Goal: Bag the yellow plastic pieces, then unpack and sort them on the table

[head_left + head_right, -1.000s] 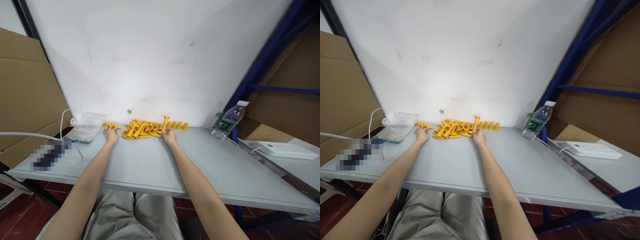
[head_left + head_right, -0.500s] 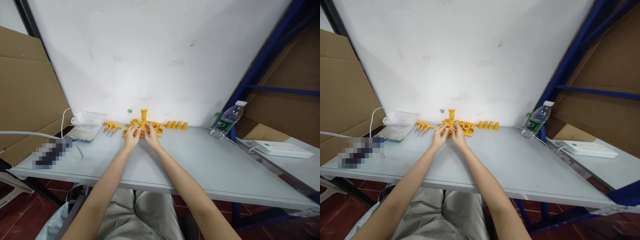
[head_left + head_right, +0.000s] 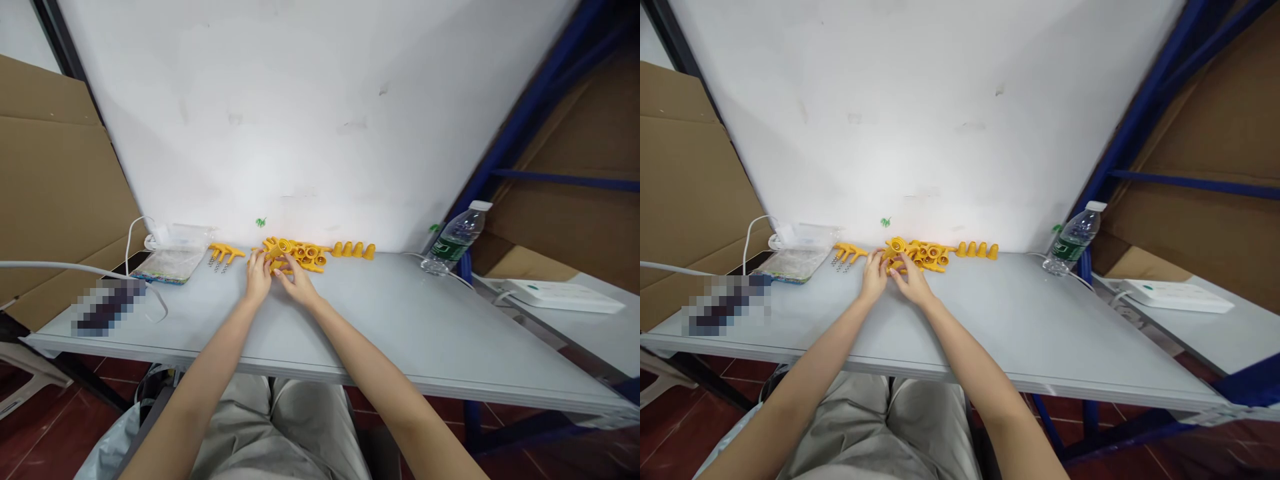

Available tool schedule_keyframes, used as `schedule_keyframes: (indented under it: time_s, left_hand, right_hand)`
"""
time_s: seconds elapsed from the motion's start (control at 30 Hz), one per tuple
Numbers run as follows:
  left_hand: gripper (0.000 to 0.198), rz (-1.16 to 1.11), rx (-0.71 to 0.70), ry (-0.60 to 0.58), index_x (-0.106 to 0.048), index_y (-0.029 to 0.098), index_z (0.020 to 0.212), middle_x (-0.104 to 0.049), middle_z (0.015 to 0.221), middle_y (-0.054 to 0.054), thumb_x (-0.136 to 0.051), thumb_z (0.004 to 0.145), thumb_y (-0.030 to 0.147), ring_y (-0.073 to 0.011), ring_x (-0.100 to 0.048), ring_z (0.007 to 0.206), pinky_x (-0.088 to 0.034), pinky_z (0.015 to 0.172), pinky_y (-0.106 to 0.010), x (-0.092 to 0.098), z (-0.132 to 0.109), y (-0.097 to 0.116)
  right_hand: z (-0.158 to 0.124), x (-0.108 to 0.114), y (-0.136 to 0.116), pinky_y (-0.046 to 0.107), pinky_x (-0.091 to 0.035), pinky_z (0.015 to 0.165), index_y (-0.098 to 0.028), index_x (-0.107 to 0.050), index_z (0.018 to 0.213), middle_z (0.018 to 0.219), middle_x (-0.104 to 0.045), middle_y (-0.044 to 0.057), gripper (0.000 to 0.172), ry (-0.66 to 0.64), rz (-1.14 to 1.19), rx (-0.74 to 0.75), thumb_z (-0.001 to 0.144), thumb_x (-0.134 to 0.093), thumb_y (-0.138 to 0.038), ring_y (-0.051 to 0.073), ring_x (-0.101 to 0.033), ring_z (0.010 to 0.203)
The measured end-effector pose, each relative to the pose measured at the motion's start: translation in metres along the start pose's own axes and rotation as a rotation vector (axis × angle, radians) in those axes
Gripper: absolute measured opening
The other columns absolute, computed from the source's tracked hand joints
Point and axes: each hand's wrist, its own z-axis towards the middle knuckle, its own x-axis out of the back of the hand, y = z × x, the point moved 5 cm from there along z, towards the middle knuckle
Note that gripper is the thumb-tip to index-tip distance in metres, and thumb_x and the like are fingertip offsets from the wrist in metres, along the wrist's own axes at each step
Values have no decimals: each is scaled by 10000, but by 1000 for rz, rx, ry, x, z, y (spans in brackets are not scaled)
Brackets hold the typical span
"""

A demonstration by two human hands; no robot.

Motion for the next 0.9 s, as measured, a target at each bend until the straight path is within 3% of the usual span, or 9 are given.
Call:
schedule_keyframes:
  time_s: [0.13,0.3,0.4,0.53,0.7,0.9]
  left_hand:
    - [282,68,2,-2,-626,178,1122,-482,1352,-142,-452,901,168,-252,-461,1299,-380,1100,-422,3,3,-5]
    - [280,44,-30,7,-638,178,1129,-414,1430,-148,-489,892,169,-281,-442,1325,-397,1091,-434,3,3,-5]
    - [332,56,-24,-15,-610,199,1208,-479,1366,-146,-490,899,195,-273,-494,1270,-426,1060,-435,4,3,-4]
    - [407,63,-19,-38,-546,216,1315,-593,1204,-131,-459,917,206,-245,-557,1172,-441,1033,-403,9,5,-2]
    - [411,56,-33,-75,-565,221,1294,-618,1176,-107,-495,893,167,-233,-566,1159,-428,1045,-377,14,10,-5]
    - [402,106,-3,-112,-585,222,1260,-649,1119,-94,-533,868,150,-243,-605,1101,-447,1027,-391,15,13,-13]
  right_hand:
    - [2,11,9,374,-535,732,-228,-473,1276,1015,-637,84,584,139,68,-108,839,-543,-609,187,-603,742]
    - [6,26,25,314,-487,548,-238,-538,1054,750,-577,20,521,272,198,-269,816,-499,-700,154,-524,575]
    - [7,34,29,299,-474,542,-226,-565,905,683,-553,5,502,282,212,-312,781,-540,-711,154,-523,587]
    - [10,37,34,278,-426,503,-219,-569,856,626,-514,-18,498,200,261,-324,767,-556,-709,132,-472,531]
    - [13,42,38,285,-466,553,-221,-562,1012,771,-572,-1,530,24,270,-253,736,-621,-669,133,-520,607]
    - [9,51,32,345,-511,717,-218,-537,1122,1133,-595,89,438,-94,-20,-94,789,-630,-487,159,-576,766]
